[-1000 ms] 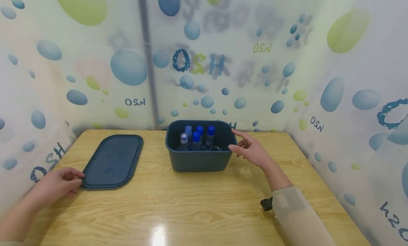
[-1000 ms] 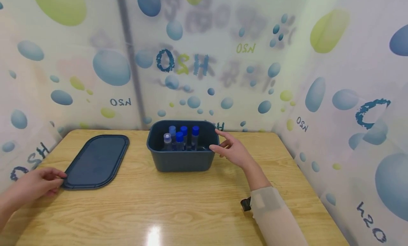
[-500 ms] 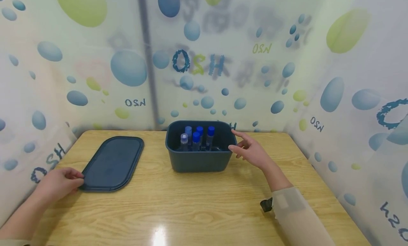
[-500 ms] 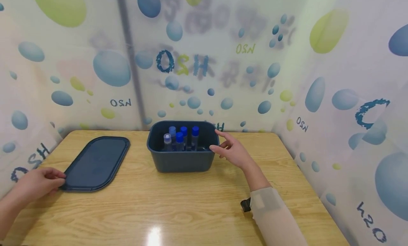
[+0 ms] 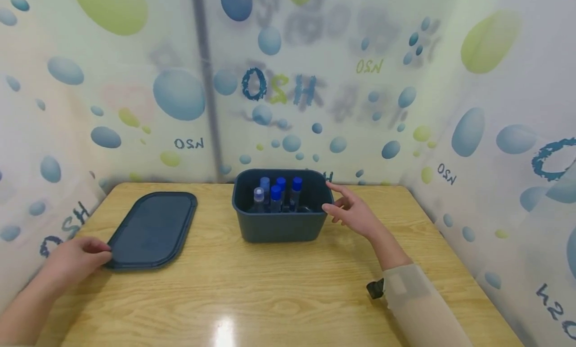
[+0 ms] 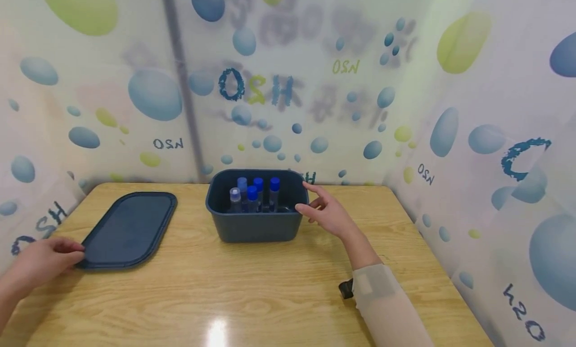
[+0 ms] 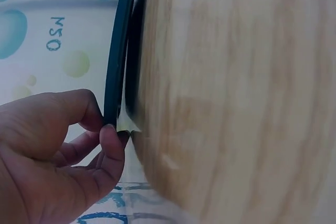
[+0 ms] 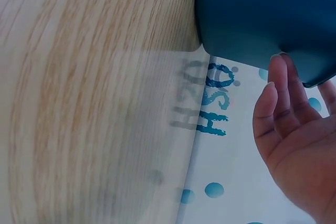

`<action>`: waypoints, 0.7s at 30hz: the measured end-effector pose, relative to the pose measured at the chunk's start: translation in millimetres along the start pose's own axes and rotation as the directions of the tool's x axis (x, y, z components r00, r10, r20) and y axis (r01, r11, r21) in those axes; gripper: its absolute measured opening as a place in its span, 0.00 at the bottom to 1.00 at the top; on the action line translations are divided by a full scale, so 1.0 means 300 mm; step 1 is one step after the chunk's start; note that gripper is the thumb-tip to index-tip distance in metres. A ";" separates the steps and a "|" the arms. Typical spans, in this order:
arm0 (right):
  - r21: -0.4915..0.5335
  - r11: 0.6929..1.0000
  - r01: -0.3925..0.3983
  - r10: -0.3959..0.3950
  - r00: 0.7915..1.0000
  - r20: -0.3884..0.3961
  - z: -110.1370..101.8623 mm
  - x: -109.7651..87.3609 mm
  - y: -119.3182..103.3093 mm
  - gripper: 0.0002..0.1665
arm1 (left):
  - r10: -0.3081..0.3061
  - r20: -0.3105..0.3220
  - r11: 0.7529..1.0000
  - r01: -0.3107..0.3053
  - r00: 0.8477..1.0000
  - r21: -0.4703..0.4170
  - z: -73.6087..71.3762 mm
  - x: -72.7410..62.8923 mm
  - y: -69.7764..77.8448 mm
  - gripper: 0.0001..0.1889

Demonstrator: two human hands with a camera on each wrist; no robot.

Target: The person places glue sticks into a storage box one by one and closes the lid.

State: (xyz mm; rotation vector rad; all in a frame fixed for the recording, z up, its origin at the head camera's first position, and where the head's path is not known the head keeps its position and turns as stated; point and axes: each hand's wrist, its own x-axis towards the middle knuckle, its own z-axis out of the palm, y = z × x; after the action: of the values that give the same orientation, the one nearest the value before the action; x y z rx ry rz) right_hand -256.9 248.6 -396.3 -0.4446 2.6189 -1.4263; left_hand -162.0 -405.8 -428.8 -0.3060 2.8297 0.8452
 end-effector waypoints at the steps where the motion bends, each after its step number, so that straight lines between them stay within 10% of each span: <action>1: 0.000 1.000 0.001 -0.001 1.000 -0.001 0.000 0.001 0.000 0.44 | 0.005 -0.013 1.000 -0.005 1.000 0.001 -0.002 -0.002 -0.002 0.19; 21: 0.004 1.000 0.008 -0.008 1.000 0.003 0.005 -0.002 -0.002 0.44 | 0.045 -0.033 0.941 -0.054 0.998 -0.335 0.012 -0.019 -0.019 0.41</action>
State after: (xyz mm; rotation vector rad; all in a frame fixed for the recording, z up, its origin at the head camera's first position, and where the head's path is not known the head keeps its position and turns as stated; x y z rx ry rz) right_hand -255.8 247.5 -396.7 -0.4568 2.6140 -1.4315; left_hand -154.7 -407.6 -433.4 -0.2910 2.7144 1.3470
